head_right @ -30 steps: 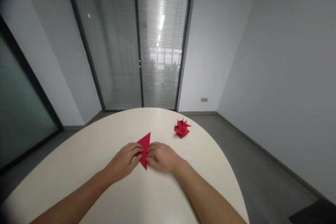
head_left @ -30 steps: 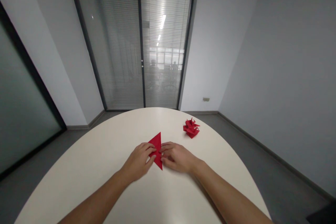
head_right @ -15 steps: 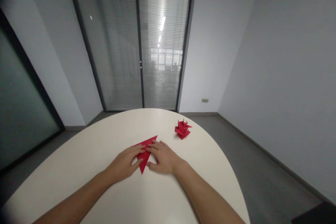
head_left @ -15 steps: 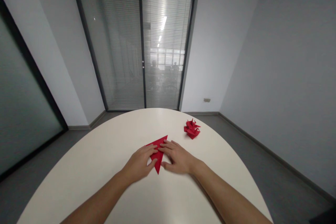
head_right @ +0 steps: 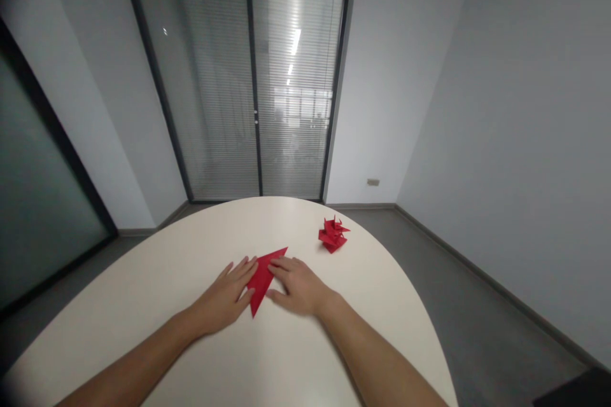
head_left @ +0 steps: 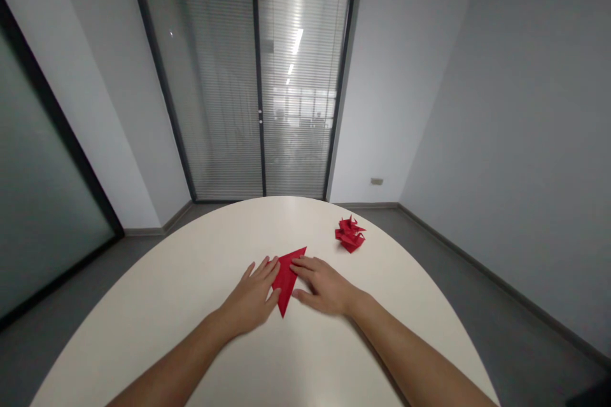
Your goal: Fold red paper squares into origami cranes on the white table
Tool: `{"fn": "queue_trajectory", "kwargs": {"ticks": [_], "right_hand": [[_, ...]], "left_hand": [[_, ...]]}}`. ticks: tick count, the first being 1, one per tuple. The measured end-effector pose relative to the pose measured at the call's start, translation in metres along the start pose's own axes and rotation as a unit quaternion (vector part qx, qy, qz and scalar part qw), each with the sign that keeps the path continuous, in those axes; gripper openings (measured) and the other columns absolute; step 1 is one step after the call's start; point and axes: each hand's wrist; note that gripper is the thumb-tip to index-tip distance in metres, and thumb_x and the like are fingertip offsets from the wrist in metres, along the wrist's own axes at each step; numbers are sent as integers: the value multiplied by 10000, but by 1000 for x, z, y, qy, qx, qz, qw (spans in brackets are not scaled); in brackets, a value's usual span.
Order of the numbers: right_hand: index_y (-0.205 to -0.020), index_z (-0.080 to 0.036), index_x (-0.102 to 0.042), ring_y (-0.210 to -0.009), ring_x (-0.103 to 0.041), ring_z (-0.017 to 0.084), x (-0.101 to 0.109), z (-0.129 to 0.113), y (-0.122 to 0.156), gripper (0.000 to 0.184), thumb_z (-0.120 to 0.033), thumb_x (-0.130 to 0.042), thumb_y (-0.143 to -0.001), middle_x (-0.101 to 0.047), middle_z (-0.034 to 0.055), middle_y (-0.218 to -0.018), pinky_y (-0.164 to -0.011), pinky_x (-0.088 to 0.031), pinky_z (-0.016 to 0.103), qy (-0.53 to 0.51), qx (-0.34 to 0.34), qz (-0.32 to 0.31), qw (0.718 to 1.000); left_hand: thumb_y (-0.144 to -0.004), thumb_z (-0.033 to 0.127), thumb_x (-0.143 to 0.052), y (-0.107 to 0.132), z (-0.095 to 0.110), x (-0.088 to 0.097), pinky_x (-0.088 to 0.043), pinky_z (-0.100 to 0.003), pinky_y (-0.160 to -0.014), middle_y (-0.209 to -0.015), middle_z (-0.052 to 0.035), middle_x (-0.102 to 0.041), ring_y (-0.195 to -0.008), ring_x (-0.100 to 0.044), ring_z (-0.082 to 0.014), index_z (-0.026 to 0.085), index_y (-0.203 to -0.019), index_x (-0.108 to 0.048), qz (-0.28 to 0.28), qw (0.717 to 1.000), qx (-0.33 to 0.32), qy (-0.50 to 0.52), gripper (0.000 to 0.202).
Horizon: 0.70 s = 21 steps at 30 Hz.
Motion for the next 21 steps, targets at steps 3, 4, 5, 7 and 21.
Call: {"fn": "queue_trajectory", "kwargs": {"ticks": [3, 4, 5, 7, 21], "right_hand": [[-1488, -135, -451, -1435, -360, 372, -6, 6, 2, 688, -534, -530, -933, -414, 202, -1535, -1165, -287, 561, 11, -48, -15, 999], [-1498, -147, -436, -1452, -327, 376, -8, 7, 2, 707, -561, -523, -932, -379, 203, -1553, -1169, -273, 569, 10, -61, -18, 998], [-1505, -160, -427, -1465, -297, 378, -10, 9, 3, 722, -584, -521, -928, -347, 202, -1569, -1172, -261, 574, 9, -73, -19, 997], [-1516, -183, -408, -1484, -250, 373, -11, 11, 4, 744, -607, -529, -917, -294, 196, -1592, -1179, -239, 575, 5, -88, -20, 996], [-1500, -235, -435, -1492, -254, 315, -3, 5, 3, 590, -444, -483, -951, -365, 110, -1583, -1212, -122, 572, 4, -71, -31, 997]], "left_hand": [[-975, 262, -394, 0, -1, -2, -250, -552, -1188, -1579, -140, -367, -1489, -277, -295, 134, -1487, -419, 11, 1000, -19, -6, 528], [-970, 235, -394, -1, 0, -3, -258, -555, -1186, -1562, -137, -401, -1481, -297, -296, 136, -1470, -445, 26, 999, -26, -9, 513], [-961, 205, -399, -2, 0, -5, -272, -555, -1182, -1538, -135, -443, -1465, -332, -293, 142, -1450, -475, 46, 998, -33, -11, 499], [-936, 154, -423, -3, 3, -9, -329, -534, -1164, -1474, -131, -529, -1402, -435, -283, 157, -1398, -540, 86, 995, -48, -11, 477], [-887, 88, -497, 2, 10, 11, -322, -520, -1178, -1451, -25, -563, -1356, -494, -225, 328, -1341, -596, 31, 986, -140, 89, 522]]}}
Point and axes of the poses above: each hand's wrist, its own y-axis away from the middle knuckle, its own x-axis out of the back of the hand, z = x × y
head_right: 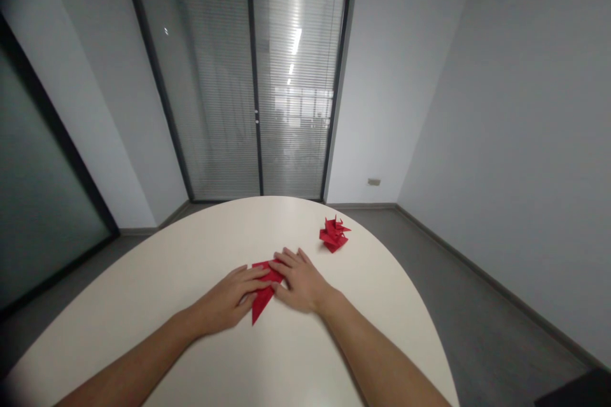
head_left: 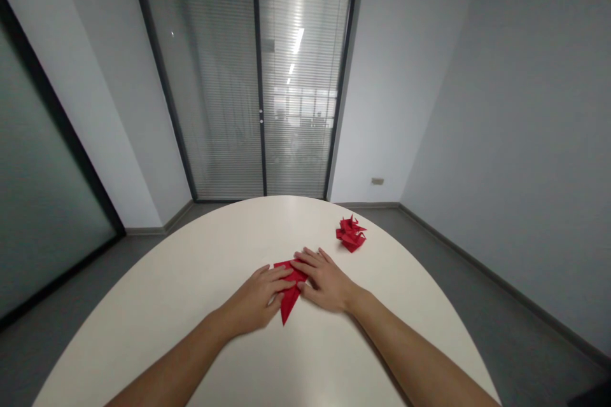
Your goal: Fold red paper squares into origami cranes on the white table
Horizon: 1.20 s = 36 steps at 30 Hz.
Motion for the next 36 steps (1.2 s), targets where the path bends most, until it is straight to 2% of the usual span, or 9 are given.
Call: {"fn": "queue_trajectory", "kwargs": {"ticks": [3, 5, 11, 19, 25, 28, 32, 36], "right_hand": [[-1545, -205, -342, -1492, -262, 293, 3, -6, -1, 632, -401, -466, -957, -335, 120, -1594, -1216, -155, 543, -24, 30, -40, 998], [-1564, -161, -283, -1499, -234, 306, 4, -5, -1, 722, -412, -516, -928, -300, 144, -1602, -1217, -169, 535, -30, 31, -59, 997], [-1546, -216, -341, -1482, -276, 329, 7, 9, 1, 749, -495, -588, -897, -339, 135, -1584, -1200, -216, 543, -47, 48, -52, 996], [-1548, -134, -324, -1483, -265, 338, 6, 10, 6, 778, -534, -555, -922, -325, 180, -1577, -1205, -219, 536, -37, 37, -35, 998], [-1488, -134, -448, -1442, -376, 285, 6, 12, 6, 543, -345, -448, -989, -456, 147, -1515, -1194, -299, 478, -30, 60, 8, 998], [-1426, -120, -532, -1394, -455, 265, 7, 9, 4, 488, -282, -463, -971, -539, 144, -1451, -1172, -355, 421, -26, 64, 36, 997], [-1298, -176, -652, -1293, -561, 246, 6, 7, 3, 399, -213, -496, -933, -638, 109, -1352, -1109, -428, 387, -13, 77, 64, 995], [-1213, -215, -703, -1204, -620, 244, 1, 10, 2, 373, -161, -545, -880, -690, 93, -1271, -1039, -474, 387, -9, 63, 92, 994]], "left_hand": [[-897, 102, -495, -1, 6, 6, -312, -506, -1180, -1463, -12, -552, -1369, -481, -212, 339, -1331, -596, -25, 999, -10, 17, 505], [-906, 137, -505, -1, 8, 6, -314, -521, -1171, -1434, -21, -582, -1361, -490, -217, 327, -1341, -582, -17, 1000, 5, 12, 481], [-932, 364, -562, 0, 16, 3, -297, -576, -1151, -1345, -79, -651, -1324, -526, -275, 277, -1290, -612, 21, 999, 30, -29, 372], [-886, 402, -612, 1, 8, 4, -305, -585, -1146, -1385, -100, -617, -1331, -510, -319, 240, -1317, -583, 22, 994, 69, -78, 461], [-902, 342, -594, 3, 4, 1, -388, -504, -1118, -1400, -100, -605, -1309, -523, -302, 210, -1321, -599, 39, 994, 51, -85, 439], [-909, 314, -583, 4, 2, -2, -415, -479, -1104, -1380, -95, -621, -1280, -543, -287, 206, -1310, -611, 52, 994, 35, -86, 416], [-908, 272, -570, 5, -1, -6, -429, -476, -1091, -1361, -87, -637, -1243, -574, -277, 216, -1304, -619, 65, 994, 25, -89, 403], [-897, 240, -574, 5, 2, -6, -470, -470, -1033, -1281, -69, -683, -1149, -621, -270, 228, -1241, -655, 74, 993, 28, -91, 354]]}}
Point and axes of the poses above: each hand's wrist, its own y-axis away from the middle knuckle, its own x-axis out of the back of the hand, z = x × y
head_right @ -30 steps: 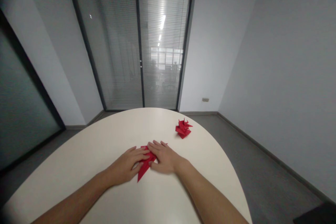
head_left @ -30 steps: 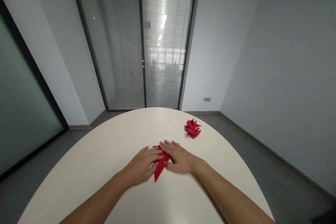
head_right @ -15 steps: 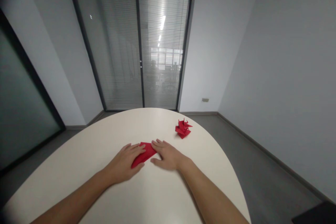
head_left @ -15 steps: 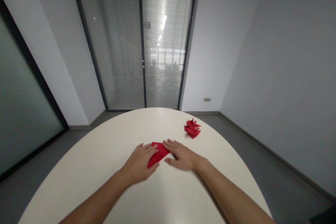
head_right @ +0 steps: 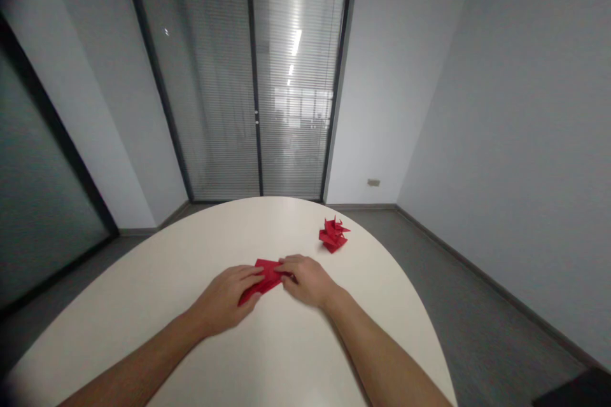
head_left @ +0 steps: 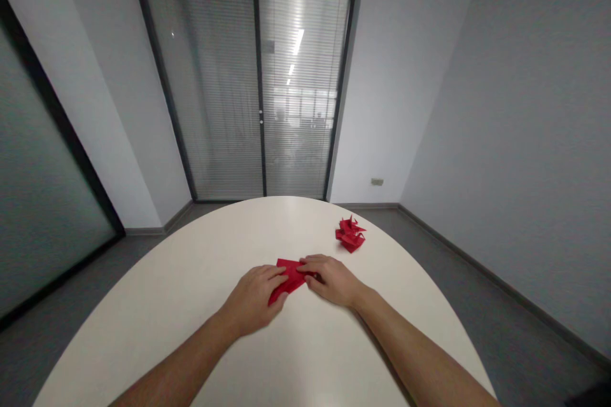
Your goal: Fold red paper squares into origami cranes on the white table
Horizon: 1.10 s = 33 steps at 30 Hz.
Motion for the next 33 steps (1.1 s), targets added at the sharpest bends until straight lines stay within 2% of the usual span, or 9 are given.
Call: {"fn": "queue_trajectory", "kwargs": {"ticks": [5, 8, 13, 17, 20, 23, 26, 30, 33], "right_hand": [[-1039, -230, -749, -1113, -664, 215, 1, -1, -3, 277, -134, -543, -880, -738, 69, -1162, -959, -504, 342, -15, -26, 27, 999], [-967, -235, -747, -1083, -673, 217, 3, -7, -4, 232, -131, -563, -871, -732, 56, -1179, -944, -503, 343, -8, -30, 44, 999], [-983, -240, -738, -1054, -668, 220, 2, -15, -5, 212, -140, -585, -877, -726, 43, -1175, -947, -498, 364, -10, -21, 70, 997], [-1021, -240, -719, -1102, -649, 208, 1, -18, -6, 222, -131, -583, -882, -690, 58, -1224, -981, -496, 360, -88, -27, 97, 991], [-1116, -242, -675, -1128, -633, 204, -2, -18, -10, 275, -141, -606, -870, -639, 72, -1285, -995, -500, 367, -180, -53, 146, 971], [-1229, -253, -601, -1058, -652, 196, -8, -18, -13, 392, -167, -637, -848, -603, 77, -1312, -926, -540, 367, -272, -91, 180, 941], [-1275, -258, -559, -1069, -642, 202, -12, -19, -16, 476, -177, -663, -818, -615, 70, -1278, -937, -534, 381, -331, -122, 182, 918], [-1260, -248, -559, -1095, -626, 203, -14, -23, -16, 500, -176, -677, -779, -608, 71, -1284, -940, -527, 375, -383, -142, 181, 895], [-1289, -236, -533, -974, -656, 190, -13, -26, -17, 552, -187, -683, -760, -649, 73, -1203, -856, -550, 356, -417, -167, 171, 877]], "left_hand": [[-904, 201, -552, -2, 8, 10, -520, -432, -913, -1154, -61, -725, -1024, -651, -256, 219, -1153, -677, 4, 999, 29, -20, 280], [-906, 175, -537, -3, 12, 14, -527, -414, -873, -1102, -58, -733, -984, -657, -251, 214, -1110, -677, 6, 998, 50, -38, 250], [-933, 185, -518, -2, 15, 13, -532, -368, -800, -1032, -54, -742, -915, -675, -241, 215, -1069, -675, 8, 994, 83, -63, 209], [-961, 189, -481, -3, 12, 11, -530, -345, -826, -1097, -51, -751, -947, -697, -229, 221, -1108, -681, 25, 992, 111, -61, 250], [-974, 193, -456, -5, 8, 13, -529, -340, -848, -1144, -40, -749, -982, -706, -224, 233, -1168, -674, 38, 988, 145, -49, 295], [-983, 220, -452, -6, 6, 16, -530, -338, -843, -1145, -35, -752, -984, -713, -227, 236, -1173, -680, 36, 984, 167, -42, 297], [-984, 246, -464, -7, 8, 18, -527, -329, -831, -1141, -43, -753, -981, -716, -230, 237, -1164, -688, 31, 983, 178, -42, 288], [-964, 258, -518, -9, 12, 19, -517, -313, -815, -1126, -42, -755, -982, -711, -226, 249, -1141, -691, 17, 983, 177, -41, 248], [-950, 254, -546, -11, 15, 20, -509, -303, -777, -1094, -39, -760, -970, -711, -229, 256, -1117, -694, -3, 984, 173, -47, 223]]}}
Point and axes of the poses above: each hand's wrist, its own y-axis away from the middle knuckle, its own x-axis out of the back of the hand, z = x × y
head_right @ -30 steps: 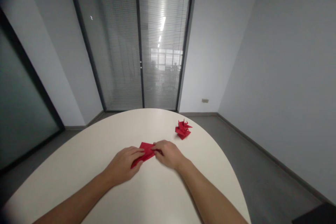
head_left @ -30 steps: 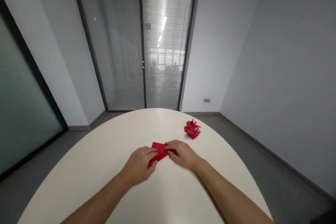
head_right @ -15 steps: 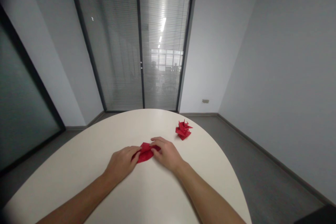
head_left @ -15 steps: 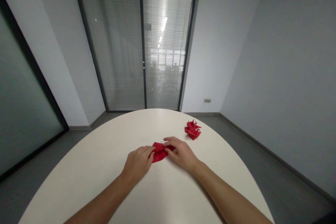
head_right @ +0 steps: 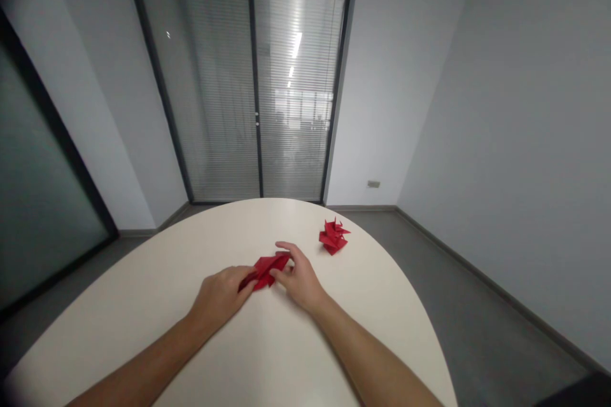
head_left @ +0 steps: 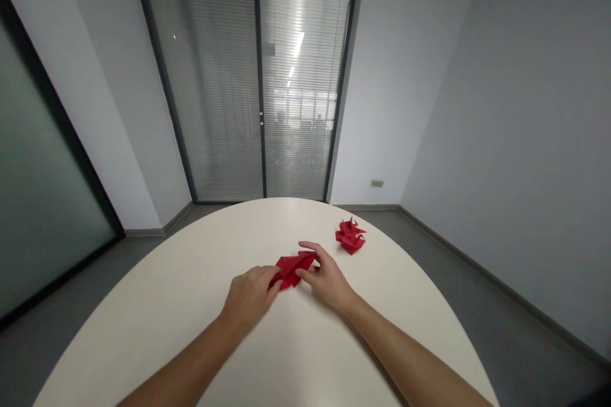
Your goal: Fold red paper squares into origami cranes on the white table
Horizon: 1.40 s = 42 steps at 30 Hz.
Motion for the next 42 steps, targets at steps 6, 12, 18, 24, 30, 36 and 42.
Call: {"fn": "queue_trajectory", "kwargs": {"ticks": [6, 12, 18, 24, 30, 36, 42], "right_hand": [[-1329, -230, -493, -876, -670, 184, -2, -3, 0, 612, -188, -690, -751, -678, 80, -1169, -805, -547, 357, 2, -38, 5, 999], [-1348, -280, -464, -1228, -582, 230, -3, 1, 0, 636, -138, -649, -757, -542, 112, -1413, -884, -533, 369, 4, 11, 3, 1000], [-1322, -269, -530, -1301, -542, 231, -1, 5, 0, 558, -103, -585, -792, -598, 105, -1375, -966, -524, 411, 26, 22, -37, 999], [-1340, -231, -576, -1197, -629, 223, -2, 2, 2, 543, -89, -547, -817, -624, 77, -1358, -1037, -513, 419, 67, 31, -95, 993], [-1387, -245, -553, -1240, -600, 212, 1, -1, 3, 583, -44, -457, -849, -618, 65, -1372, -1088, -474, 418, 149, 114, -137, 973], [-1425, -207, -531, -1337, -521, 237, 14, 7, 0, 604, -31, -438, -855, -577, 89, -1427, -1147, -403, 453, 286, 187, -167, 925], [-1417, -169, -542, -1325, -535, 247, 16, 2, 3, 577, -44, -451, -861, -586, 114, -1413, -1139, -412, 431, 333, 189, -207, 900]], "left_hand": [[-979, 223, -473, -2, 2, 1, -493, -296, -728, -1017, -34, -776, -860, -729, -218, 257, -1104, -691, 12, 1000, 27, 0, 254], [-940, 212, -503, -5, -3, -7, -504, -284, -719, -924, -24, -772, -804, -726, -203, 245, -1071, -648, 69, 987, 94, 113, 198], [-875, 157, -503, -9, -14, -20, -546, -330, -845, -1128, -60, -731, -959, -711, -207, 233, -1148, -596, 113, 948, 114, 276, 298], [-833, 146, -500, -15, -23, -28, -557, -353, -897, -1109, -70, -723, -991, -706, -205, 209, -1083, -609, 125, 920, 111, 354, 280], [-840, 167, -482, -18, -25, -36, -579, -329, -875, -1059, -61, -739, -982, -723, -193, 196, -1049, -625, 116, 896, 93, 418, 254], [-853, 138, -491, -16, -33, -39, -553, -369, -948, -1078, -52, -764, -1018, -716, -204, 211, -1027, -702, 89, 936, 91, 329, 283], [-812, 45, -413, -13, -24, -29, -494, -389, -1055, -1194, -53, -733, -1119, -674, -189, 195, -1012, -728, 102, 961, 52, 252, 403]]}}
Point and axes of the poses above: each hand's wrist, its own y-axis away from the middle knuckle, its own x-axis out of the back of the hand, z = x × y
